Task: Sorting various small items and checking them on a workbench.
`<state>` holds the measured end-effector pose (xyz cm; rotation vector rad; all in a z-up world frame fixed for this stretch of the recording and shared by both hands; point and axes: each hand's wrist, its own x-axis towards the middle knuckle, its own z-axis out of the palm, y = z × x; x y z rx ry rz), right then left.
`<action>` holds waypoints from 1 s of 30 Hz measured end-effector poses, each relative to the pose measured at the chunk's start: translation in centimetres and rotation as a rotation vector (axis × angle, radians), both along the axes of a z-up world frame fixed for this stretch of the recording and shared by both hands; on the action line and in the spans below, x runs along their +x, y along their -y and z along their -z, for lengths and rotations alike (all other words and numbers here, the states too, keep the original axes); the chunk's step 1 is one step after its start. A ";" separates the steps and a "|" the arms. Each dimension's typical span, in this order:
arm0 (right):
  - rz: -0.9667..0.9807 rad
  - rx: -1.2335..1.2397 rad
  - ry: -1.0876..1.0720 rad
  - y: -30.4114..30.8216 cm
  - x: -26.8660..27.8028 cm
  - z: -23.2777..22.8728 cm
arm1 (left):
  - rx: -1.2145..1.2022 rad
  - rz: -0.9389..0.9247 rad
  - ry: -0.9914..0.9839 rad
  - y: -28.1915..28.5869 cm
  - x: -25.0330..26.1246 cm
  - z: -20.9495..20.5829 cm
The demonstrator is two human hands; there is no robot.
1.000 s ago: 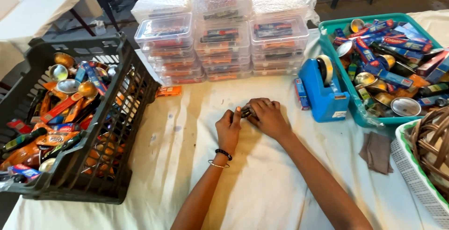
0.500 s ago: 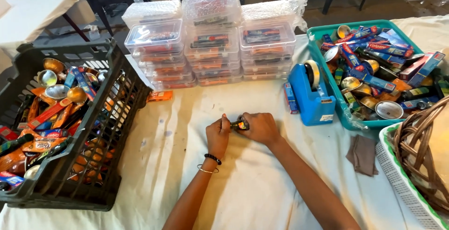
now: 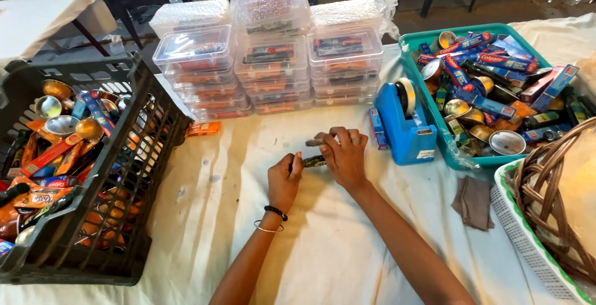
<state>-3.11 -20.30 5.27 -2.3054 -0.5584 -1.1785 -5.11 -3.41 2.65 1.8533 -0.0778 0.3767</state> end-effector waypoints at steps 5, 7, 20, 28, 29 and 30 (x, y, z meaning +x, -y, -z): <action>-0.148 0.100 -0.176 0.4 1.5 2.2 | 0.085 0.007 -0.002 0.1 -0.1 -0.3; -0.185 0.103 -0.208 0.4 1.5 2.1 | 0.096 0.011 0.022 0.1 0.0 0.1; -0.391 -0.017 -0.132 0.3 -0.2 -0.3 | 0.064 -0.049 0.074 -0.1 0.2 0.4; -0.261 0.084 -0.032 0.2 0.7 0.8 | -0.089 -0.007 -0.002 -0.2 0.3 0.2; -0.263 0.146 -0.067 0.3 0.7 0.9 | -0.087 0.003 0.001 -0.2 0.2 0.1; -0.265 0.147 -0.067 0.4 1.2 2.5 | -0.085 0.002 0.001 -0.3 0.2 0.2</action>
